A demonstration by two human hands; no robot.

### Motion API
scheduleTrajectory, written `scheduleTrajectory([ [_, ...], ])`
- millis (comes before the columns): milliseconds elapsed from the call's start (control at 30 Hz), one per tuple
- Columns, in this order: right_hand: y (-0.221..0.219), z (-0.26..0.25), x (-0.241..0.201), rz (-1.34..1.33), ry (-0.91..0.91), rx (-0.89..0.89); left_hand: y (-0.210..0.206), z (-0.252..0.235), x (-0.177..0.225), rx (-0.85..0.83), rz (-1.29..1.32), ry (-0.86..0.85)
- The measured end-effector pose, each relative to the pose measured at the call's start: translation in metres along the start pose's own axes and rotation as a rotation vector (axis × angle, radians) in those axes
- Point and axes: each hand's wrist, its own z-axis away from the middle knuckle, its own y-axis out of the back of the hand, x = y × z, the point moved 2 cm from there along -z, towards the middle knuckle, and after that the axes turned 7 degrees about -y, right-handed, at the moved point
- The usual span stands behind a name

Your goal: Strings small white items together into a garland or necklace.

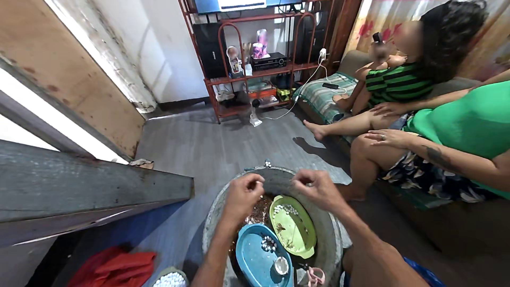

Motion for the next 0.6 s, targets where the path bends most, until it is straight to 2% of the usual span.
scheduleTrajectory([
  [67, 0.023, -0.002, 0.006, -0.034, -0.026, 0.052, 0.02, 0.001, 0.001, 0.07, 0.158, 0.044],
  [167, 0.031, -0.006, 0.009, -0.068, -0.053, 0.084, 0.017, 0.001, 0.004, 0.101, 0.286, 0.025],
  [267, 0.022, -0.002, 0.008, -0.058, -0.044, 0.046, 0.004, 0.0, -0.001, 0.061, 0.305, 0.054],
  [400, 0.013, -0.001, 0.007, -0.059, -0.004, 0.029, -0.013, -0.001, -0.012, 0.064, 0.316, 0.185],
  [600, 0.013, 0.0, 0.007, -0.086, -0.049, 0.037, -0.032, 0.003, -0.038, 0.02, 0.188, 0.312],
])
